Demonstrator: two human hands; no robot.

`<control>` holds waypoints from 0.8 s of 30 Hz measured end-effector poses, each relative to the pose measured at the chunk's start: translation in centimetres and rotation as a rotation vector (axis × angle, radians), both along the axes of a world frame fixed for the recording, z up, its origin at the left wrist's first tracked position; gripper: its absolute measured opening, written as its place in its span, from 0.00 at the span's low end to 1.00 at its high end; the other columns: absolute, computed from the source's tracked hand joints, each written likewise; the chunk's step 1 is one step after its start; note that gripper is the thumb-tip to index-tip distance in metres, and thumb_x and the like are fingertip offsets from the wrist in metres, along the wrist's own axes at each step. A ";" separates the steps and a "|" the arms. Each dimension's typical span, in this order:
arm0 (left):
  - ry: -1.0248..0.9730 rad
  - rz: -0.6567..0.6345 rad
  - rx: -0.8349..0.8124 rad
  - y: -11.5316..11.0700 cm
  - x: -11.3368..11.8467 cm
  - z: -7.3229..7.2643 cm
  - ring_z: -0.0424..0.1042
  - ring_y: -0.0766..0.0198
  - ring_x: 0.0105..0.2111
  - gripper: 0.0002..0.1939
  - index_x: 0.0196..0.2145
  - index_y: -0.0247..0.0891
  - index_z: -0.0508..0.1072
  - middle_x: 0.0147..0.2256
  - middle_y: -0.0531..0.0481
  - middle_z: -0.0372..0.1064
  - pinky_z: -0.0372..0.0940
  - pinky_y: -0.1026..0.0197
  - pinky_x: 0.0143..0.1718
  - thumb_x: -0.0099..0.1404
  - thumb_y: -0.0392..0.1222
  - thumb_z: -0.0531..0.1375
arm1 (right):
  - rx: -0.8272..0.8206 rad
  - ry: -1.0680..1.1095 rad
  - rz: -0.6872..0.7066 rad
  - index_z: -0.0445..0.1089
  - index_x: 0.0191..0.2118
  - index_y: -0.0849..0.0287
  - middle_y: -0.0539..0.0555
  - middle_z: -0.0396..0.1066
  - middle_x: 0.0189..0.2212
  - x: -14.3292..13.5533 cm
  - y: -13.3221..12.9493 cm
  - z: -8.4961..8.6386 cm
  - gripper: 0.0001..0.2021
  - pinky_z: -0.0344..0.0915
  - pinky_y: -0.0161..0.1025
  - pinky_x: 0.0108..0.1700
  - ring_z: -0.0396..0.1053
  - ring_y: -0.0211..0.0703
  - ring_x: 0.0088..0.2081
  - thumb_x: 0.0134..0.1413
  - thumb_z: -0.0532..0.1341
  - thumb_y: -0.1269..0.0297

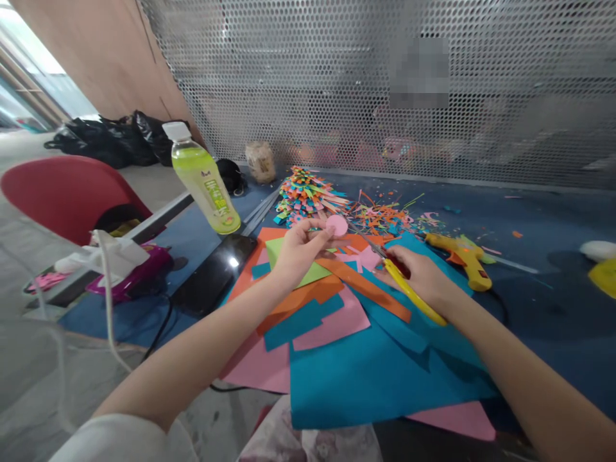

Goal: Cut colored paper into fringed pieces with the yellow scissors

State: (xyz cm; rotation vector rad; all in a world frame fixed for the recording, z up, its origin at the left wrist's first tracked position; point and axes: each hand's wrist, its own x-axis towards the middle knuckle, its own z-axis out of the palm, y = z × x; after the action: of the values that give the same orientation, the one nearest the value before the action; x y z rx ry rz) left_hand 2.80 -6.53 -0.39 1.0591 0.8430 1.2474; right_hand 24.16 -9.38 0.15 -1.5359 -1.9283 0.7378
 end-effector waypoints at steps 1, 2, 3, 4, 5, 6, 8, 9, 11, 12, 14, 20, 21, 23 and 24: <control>0.004 -0.010 0.007 -0.2 0.1 0.1 0.80 0.56 0.34 0.20 0.32 0.38 0.64 0.28 0.52 0.76 0.69 0.67 0.22 0.50 0.49 0.69 | -0.008 0.006 0.007 0.61 0.26 0.54 0.49 0.67 0.22 0.1 0.0 -0.1 0.20 0.60 0.39 0.26 0.64 0.42 0.25 0.42 0.64 0.42; 0.009 -0.019 0.012 -0.3 0.2 0.1 0.80 0.56 0.34 0.20 0.32 0.38 0.64 0.27 0.53 0.76 0.70 0.67 0.22 0.51 0.50 0.69 | -0.017 0.014 0.017 0.61 0.27 0.54 0.50 0.68 0.23 0.1 -0.1 -0.3 0.20 0.61 0.39 0.26 0.65 0.42 0.26 0.43 0.63 0.42; 0.016 -0.028 0.016 -0.5 0.3 0.2 0.80 0.55 0.34 0.21 0.32 0.39 0.63 0.26 0.53 0.76 0.70 0.66 0.22 0.51 0.50 0.69 | -0.029 0.023 0.029 0.62 0.28 0.54 0.50 0.69 0.25 0.2 -0.1 -0.4 0.20 0.62 0.39 0.27 0.66 0.43 0.27 0.43 0.63 0.42; 0.024 -0.036 0.018 -0.6 0.4 0.3 0.80 0.54 0.34 0.21 0.32 0.39 0.63 0.25 0.53 0.75 0.70 0.66 0.21 0.51 0.51 0.69 | -0.044 0.031 0.040 0.62 0.28 0.54 0.51 0.70 0.26 0.3 -0.2 -0.6 0.20 0.63 0.40 0.28 0.67 0.44 0.28 0.44 0.62 0.42; 0.030 -0.042 0.021 -0.7 0.4 0.3 0.80 0.53 0.34 0.21 0.32 0.39 0.62 0.26 0.53 0.75 0.70 0.66 0.21 0.52 0.51 0.69 | -0.062 0.038 0.049 0.62 0.28 0.54 0.51 0.70 0.26 0.3 -0.3 -0.6 0.19 0.63 0.40 0.29 0.67 0.44 0.28 0.45 0.62 0.43; 0.032 -0.046 0.027 -0.8 0.4 0.4 0.80 0.53 0.34 0.21 0.32 0.39 0.61 0.26 0.53 0.75 0.70 0.65 0.20 0.52 0.52 0.68 | -0.080 0.041 0.055 0.62 0.29 0.54 0.51 0.70 0.26 0.3 -0.4 -0.7 0.19 0.62 0.40 0.29 0.67 0.44 0.28 0.46 0.62 0.44; 0.031 -0.056 0.043 -0.9 0.5 0.5 0.80 0.52 0.33 0.22 0.31 0.40 0.60 0.25 0.53 0.75 0.70 0.65 0.20 0.52 0.53 0.68 | -0.107 0.038 0.062 0.63 0.29 0.54 0.50 0.68 0.25 0.4 -0.6 -0.7 0.18 0.61 0.39 0.28 0.66 0.44 0.27 0.47 0.62 0.45; 0.027 -0.062 0.049 -1.0 0.5 0.5 0.80 0.51 0.33 0.23 0.31 0.40 0.60 0.25 0.53 0.75 0.71 0.65 0.19 0.51 0.53 0.69 | -0.109 0.037 0.064 0.63 0.29 0.54 0.50 0.67 0.24 0.3 -0.7 -0.6 0.17 0.60 0.39 0.27 0.65 0.43 0.27 0.47 0.63 0.45; 0.016 -0.078 0.052 -1.1 0.5 0.6 0.80 0.51 0.33 0.24 0.30 0.40 0.59 0.24 0.54 0.74 0.71 0.65 0.19 0.51 0.54 0.69 | -0.099 0.051 0.069 0.63 0.28 0.53 0.49 0.66 0.23 0.3 -0.8 -0.5 0.16 0.59 0.39 0.26 0.64 0.43 0.26 0.48 0.63 0.47; 0.008 -0.087 0.049 -1.1 0.5 0.5 0.80 0.51 0.32 0.24 0.30 0.39 0.59 0.24 0.53 0.74 0.71 0.66 0.19 0.50 0.54 0.69 | -0.091 0.065 0.072 0.63 0.28 0.53 0.49 0.65 0.23 0.3 -0.8 -0.4 0.16 0.59 0.39 0.26 0.63 0.43 0.26 0.47 0.63 0.47; -0.013 -0.096 0.047 -1.2 0.6 0.5 0.80 0.52 0.32 0.24 0.29 0.39 0.59 0.24 0.53 0.74 0.70 0.67 0.18 0.50 0.53 0.69 | -0.079 0.100 0.079 0.63 0.27 0.52 0.50 0.65 0.23 0.2 -0.7 -0.2 0.15 0.60 0.40 0.27 0.63 0.43 0.26 0.47 0.64 0.48; 0.006 -0.085 0.041 -1.0 0.8 0.2 0.80 0.53 0.31 0.22 0.30 0.40 0.59 0.26 0.53 0.75 0.71 0.65 0.19 0.52 0.51 0.68 | -0.104 0.097 0.045 0.62 0.26 0.53 0.48 0.63 0.22 0.0 -0.6 0.0 0.19 0.59 0.39 0.26 0.61 0.41 0.24 0.43 0.65 0.44; 0.024 -0.078 0.036 -1.0 0.8 0.1 0.80 0.53 0.31 0.22 0.30 0.40 0.58 0.26 0.52 0.76 0.71 0.66 0.19 0.53 0.51 0.68 | -0.113 0.095 0.041 0.62 0.26 0.54 0.48 0.64 0.22 0.0 -0.6 -0.1 0.19 0.59 0.40 0.26 0.62 0.42 0.25 0.42 0.64 0.43; 0.059 -0.069 0.030 -0.9 0.8 0.1 0.80 0.53 0.32 0.21 0.30 0.40 0.58 0.27 0.52 0.76 0.70 0.67 0.18 0.54 0.51 0.67 | -0.120 0.088 0.033 0.63 0.27 0.55 0.49 0.65 0.23 0.1 -0.6 -0.2 0.20 0.60 0.40 0.27 0.62 0.42 0.26 0.42 0.64 0.42; 0.071 -0.066 0.029 -0.9 0.8 0.1 0.80 0.53 0.33 0.21 0.31 0.40 0.58 0.28 0.51 0.76 0.69 0.67 0.18 0.54 0.51 0.67 | -0.114 0.076 0.027 0.63 0.27 0.54 0.48 0.64 0.23 0.1 -0.6 -0.2 0.20 0.59 0.40 0.27 0.61 0.42 0.26 0.42 0.64 0.42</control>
State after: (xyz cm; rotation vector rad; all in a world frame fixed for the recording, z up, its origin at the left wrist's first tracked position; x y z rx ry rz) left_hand 3.63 -7.46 -0.30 1.1519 0.8396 1.1755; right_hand 24.25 -9.97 -0.04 -1.5284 -1.8823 0.9184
